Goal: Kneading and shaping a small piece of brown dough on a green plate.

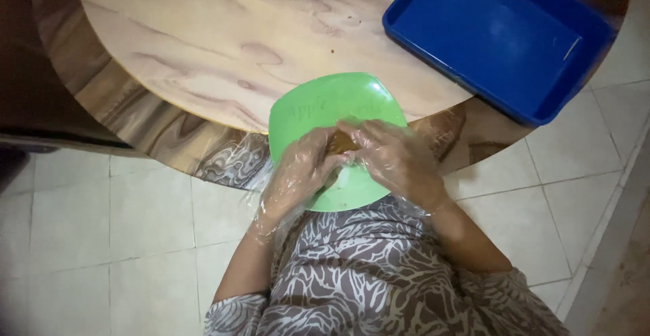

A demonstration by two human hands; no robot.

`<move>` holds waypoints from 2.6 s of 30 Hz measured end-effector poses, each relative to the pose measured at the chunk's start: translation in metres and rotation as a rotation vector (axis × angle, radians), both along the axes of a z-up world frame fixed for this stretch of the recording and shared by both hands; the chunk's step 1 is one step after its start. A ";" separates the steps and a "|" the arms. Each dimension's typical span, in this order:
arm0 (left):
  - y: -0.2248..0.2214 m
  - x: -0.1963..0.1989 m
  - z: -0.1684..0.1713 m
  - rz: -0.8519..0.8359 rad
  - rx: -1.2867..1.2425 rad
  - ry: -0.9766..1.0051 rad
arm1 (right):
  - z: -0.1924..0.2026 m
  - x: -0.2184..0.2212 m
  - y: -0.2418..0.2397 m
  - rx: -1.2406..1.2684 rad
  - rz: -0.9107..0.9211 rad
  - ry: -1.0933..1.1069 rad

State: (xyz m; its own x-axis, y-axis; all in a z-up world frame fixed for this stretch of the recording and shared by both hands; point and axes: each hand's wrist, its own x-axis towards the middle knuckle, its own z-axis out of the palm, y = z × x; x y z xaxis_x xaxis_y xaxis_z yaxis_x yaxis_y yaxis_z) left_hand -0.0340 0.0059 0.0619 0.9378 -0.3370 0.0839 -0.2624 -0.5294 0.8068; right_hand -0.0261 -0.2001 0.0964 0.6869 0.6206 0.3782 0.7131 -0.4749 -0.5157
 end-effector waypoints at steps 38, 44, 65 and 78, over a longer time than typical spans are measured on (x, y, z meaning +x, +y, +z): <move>-0.016 0.008 0.000 -0.018 0.305 -0.112 | -0.058 0.045 -0.022 0.264 0.316 0.302; -0.015 0.010 -0.031 0.045 0.244 -0.139 | -0.030 0.047 -0.011 -0.077 0.123 0.376; 0.009 0.030 -0.072 0.057 0.133 -0.359 | -0.072 0.065 -0.014 0.129 0.080 0.147; 0.032 0.017 -0.026 0.008 0.245 -0.264 | 0.006 0.034 -0.029 0.085 0.035 0.114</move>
